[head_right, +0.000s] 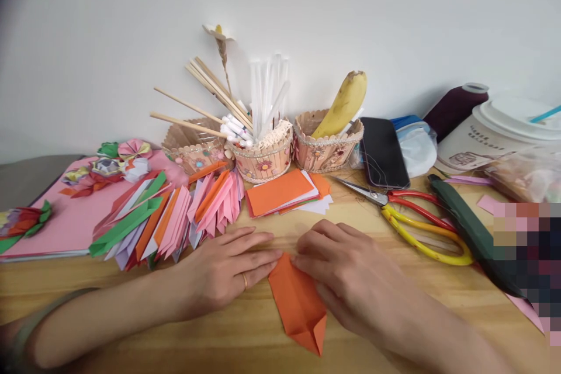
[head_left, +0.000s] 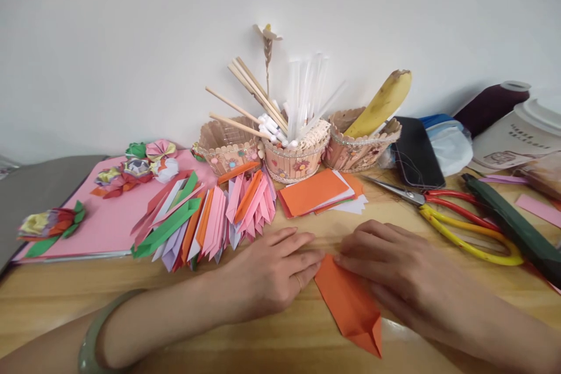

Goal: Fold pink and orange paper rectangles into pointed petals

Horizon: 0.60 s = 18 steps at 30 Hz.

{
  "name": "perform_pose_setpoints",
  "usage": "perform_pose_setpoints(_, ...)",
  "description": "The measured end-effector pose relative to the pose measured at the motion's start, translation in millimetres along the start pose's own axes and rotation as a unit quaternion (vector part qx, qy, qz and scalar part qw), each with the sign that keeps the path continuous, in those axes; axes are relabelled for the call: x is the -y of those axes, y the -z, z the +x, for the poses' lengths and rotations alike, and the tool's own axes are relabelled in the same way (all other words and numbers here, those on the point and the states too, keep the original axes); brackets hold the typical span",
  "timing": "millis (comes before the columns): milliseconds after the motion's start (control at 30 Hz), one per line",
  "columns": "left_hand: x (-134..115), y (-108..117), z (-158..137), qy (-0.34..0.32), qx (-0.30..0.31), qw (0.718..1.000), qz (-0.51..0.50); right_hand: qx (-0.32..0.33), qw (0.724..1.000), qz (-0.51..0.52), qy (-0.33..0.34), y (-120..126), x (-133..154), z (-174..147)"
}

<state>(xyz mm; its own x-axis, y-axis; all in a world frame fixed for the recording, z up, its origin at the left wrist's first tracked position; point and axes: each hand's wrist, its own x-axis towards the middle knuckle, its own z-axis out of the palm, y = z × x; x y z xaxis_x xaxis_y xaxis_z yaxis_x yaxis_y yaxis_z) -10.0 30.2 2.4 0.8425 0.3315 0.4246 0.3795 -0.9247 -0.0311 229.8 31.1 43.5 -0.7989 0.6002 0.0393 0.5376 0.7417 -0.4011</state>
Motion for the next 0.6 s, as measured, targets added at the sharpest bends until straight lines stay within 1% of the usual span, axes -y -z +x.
perform_pose_setpoints(67,-3,1,-1,0.009,-0.004,1.0,0.009,0.0,1.0,-0.019,0.006,3,-5,-2)
perform_pose_setpoints(133,-6,1,-2,0.013,-0.012,0.999,0.035,-0.027,0.998,-0.058,0.008,5,-11,-4)
perform_pose_setpoints(233,-13,2,-5,0.019,-0.031,0.994,0.108,-0.087,0.988,-0.128,0.003,7,-20,-7)
perform_pose_setpoints(333,-16,3,-6,0.035,-0.048,0.986,0.158,-0.1,0.984,-0.146,0.002,8,-23,-7)
perform_pose_setpoints(400,-16,2,-6,0.044,-0.059,0.985,0.154,-0.098,0.987,-0.126,0.003,7,-22,-6)
perform_pose_setpoints(600,-11,0,-1,0.073,-0.073,0.991,0.084,-0.102,0.992,-0.071,-0.014,-8,-20,2)
